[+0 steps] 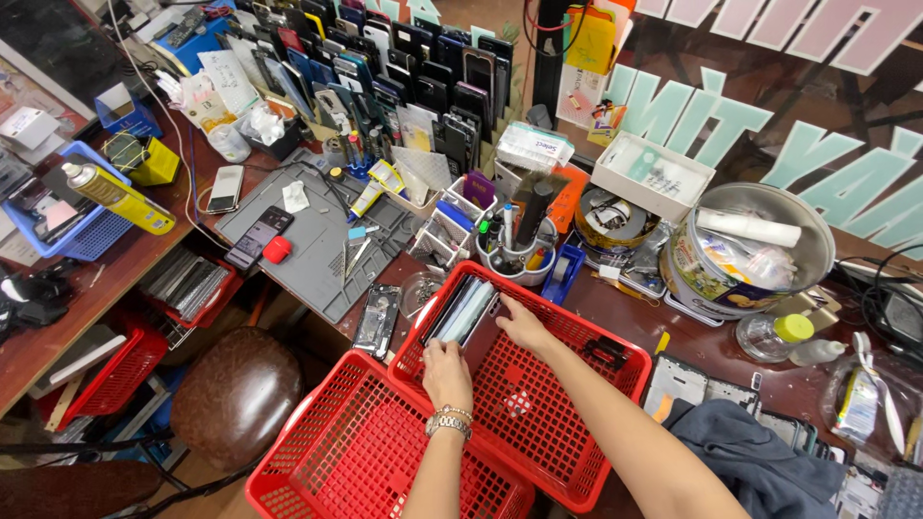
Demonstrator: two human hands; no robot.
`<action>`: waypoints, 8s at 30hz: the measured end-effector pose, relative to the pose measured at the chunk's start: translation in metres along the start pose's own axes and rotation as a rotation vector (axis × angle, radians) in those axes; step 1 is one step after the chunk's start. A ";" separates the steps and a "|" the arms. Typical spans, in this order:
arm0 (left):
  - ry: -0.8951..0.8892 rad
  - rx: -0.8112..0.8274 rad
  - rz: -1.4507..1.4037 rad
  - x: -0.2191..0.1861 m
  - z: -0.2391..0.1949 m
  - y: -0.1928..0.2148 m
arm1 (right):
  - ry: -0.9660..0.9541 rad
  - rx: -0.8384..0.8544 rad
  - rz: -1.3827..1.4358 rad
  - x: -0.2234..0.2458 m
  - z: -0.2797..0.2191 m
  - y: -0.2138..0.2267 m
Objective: The person wipes the surfaces of several smartphones with a dark cloth and places them into a red basket. The person handles each phone individually, wiping the back and sides before stacking them in the basket.
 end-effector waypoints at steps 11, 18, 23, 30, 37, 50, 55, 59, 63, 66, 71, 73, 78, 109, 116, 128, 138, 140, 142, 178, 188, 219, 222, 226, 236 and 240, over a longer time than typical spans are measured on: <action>-0.300 -0.042 -0.208 -0.118 -0.031 -0.010 | 0.025 0.088 0.169 -0.001 -0.098 0.097; -0.355 0.298 -0.468 -0.190 -0.083 -0.076 | 0.092 -0.147 -0.313 -0.059 -0.225 0.193; -0.406 0.403 -0.285 -0.215 -0.114 -0.116 | -0.166 0.029 -0.648 -0.076 -0.319 0.224; -0.310 0.406 0.059 -0.242 -0.151 -0.119 | -0.089 -0.061 -0.707 -0.096 -0.366 0.212; -0.090 0.418 -0.013 -0.248 -0.154 -0.124 | 0.047 -0.332 -0.329 -0.129 -0.371 0.258; -0.054 0.402 -0.233 -0.237 -0.145 -0.125 | -0.291 -0.516 0.491 -0.135 -0.367 0.261; -0.078 0.458 -0.325 -0.228 -0.135 -0.146 | -0.336 -0.413 0.467 -0.133 -0.364 0.258; 0.025 0.518 -0.433 -0.204 -0.125 -0.175 | -0.334 -0.408 0.562 -0.143 -0.364 0.260; 0.132 0.662 -0.861 -0.193 -0.123 -0.191 | -0.344 -0.493 0.650 -0.149 -0.362 0.266; 0.398 0.885 -1.198 -0.198 -0.129 -0.184 | -0.234 -0.624 0.565 -0.129 -0.360 0.254; 0.704 1.033 -1.679 -0.237 -0.142 -0.145 | 0.132 -0.610 -0.214 -0.057 -0.356 0.184; 0.722 1.029 -1.714 -0.248 -0.148 -0.129 | 0.125 -0.676 -0.343 -0.046 -0.353 0.176; 0.591 1.119 -1.557 -0.252 -0.155 -0.099 | 0.045 -0.730 -0.244 -0.069 -0.333 0.219; 0.350 0.844 -1.447 -0.222 -0.115 -0.117 | 0.166 -0.915 -0.229 -0.021 -0.341 0.244; 0.230 0.686 -1.576 -0.214 -0.104 -0.106 | -0.005 -0.487 -0.552 -0.022 -0.360 0.241; 0.019 0.221 -1.311 -0.194 -0.068 -0.092 | 0.018 -0.381 -0.542 -0.044 -0.366 0.226; -0.412 0.258 -0.347 -0.199 -0.091 -0.036 | 0.253 -0.495 -0.222 0.000 -0.298 0.209; -0.465 0.260 -0.328 -0.197 -0.091 -0.022 | 0.298 -0.424 -0.223 0.019 -0.275 0.203; -0.444 0.258 -0.341 -0.185 -0.086 -0.007 | 0.315 -0.350 -0.234 0.029 -0.251 0.190; -0.096 -0.009 0.032 -0.005 0.006 -0.005 | -0.317 0.223 0.671 0.001 -0.018 -0.048; -0.236 -0.011 -0.148 -0.070 -0.011 -0.013 | -0.215 0.238 0.550 -0.001 -0.068 0.013; -0.344 0.334 0.167 -0.260 -0.187 -0.110 | -0.016 -0.604 0.030 -0.141 -0.378 0.271; -0.307 0.325 0.125 -0.262 -0.185 -0.108 | -0.173 -0.553 0.329 -0.145 -0.379 0.273; -0.090 0.457 -0.021 -0.266 -0.176 -0.105 | -0.129 -0.592 0.542 -0.143 -0.382 0.276; 0.588 1.024 -1.790 -0.272 -0.163 -0.126 | 0.219 -0.643 -0.356 -0.052 -0.390 0.212; 0.551 1.157 -1.762 -0.280 -0.173 -0.123 | 0.168 -0.798 -0.411 -0.058 -0.377 0.218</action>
Point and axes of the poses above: each hand's wrist, its own z-axis towards the middle knuckle, its own y-axis out of the back of the hand, x = y × z, the point moved 2 cm from there along z, towards the middle knuckle, and after that the axes turned 7 degrees about -z, right-handed, at the moved point
